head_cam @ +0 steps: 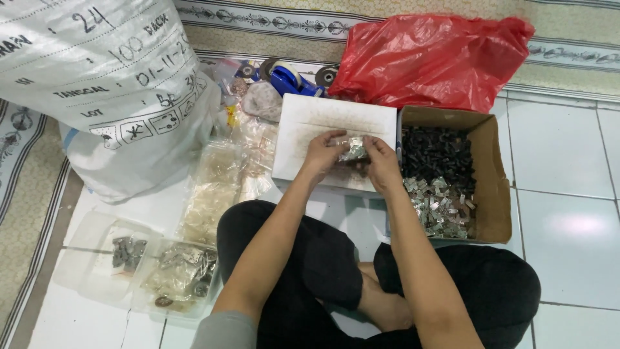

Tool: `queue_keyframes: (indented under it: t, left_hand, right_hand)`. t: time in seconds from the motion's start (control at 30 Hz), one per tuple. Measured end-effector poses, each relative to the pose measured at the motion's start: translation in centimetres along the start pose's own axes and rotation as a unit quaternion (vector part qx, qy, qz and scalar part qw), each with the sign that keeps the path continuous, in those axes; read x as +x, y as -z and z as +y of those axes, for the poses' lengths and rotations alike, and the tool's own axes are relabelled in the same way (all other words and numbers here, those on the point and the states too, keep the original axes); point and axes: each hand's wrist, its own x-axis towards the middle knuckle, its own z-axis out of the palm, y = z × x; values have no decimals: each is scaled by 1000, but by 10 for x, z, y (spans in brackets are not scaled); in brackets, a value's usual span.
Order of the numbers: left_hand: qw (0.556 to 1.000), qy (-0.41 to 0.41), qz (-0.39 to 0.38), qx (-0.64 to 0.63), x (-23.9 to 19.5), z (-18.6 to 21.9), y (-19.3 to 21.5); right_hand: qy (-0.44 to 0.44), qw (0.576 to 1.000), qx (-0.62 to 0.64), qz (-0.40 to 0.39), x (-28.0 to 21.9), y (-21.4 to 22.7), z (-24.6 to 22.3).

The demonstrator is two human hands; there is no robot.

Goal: Assembling and sorting small metal hinges and plastic components onto a template board while sitting on the floor.

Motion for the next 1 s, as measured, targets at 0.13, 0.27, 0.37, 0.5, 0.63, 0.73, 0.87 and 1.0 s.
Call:
queue_keyframes:
  t: [0.13,0.27,0.37,0.5,0.63,0.73,0.87,1.0]
  left_hand:
    - [999,-7,-3,45,-12,14,0]
    - [998,31,-10,-59,-11,7,-2]
    - [999,37,-13,25,-10,8,-1]
    - [994,42,-30,97,-4,-13,-13]
    - [998,49,23,-32,-1,-8,-13]
    - [998,43,10,-39,0,-8,-14]
    - [996,30,78,39,21,-32,-10]
    - [988,31,149,4,14,-19,0]
  right_hand:
    - [37,998,18,-43,25,20,30]
    - [25,999,0,37,14,13,23]
    - [22,999,-20,36,19,22,34]
    - [62,996,55,-15,8,14,27]
    - [48,999,-10,11,8,18,31]
    - [104,980,-167,10,9,19,37]
    - [171,973,-155,-8,0,13,37]
    - [189,970,-154,4,-17,-3,20]
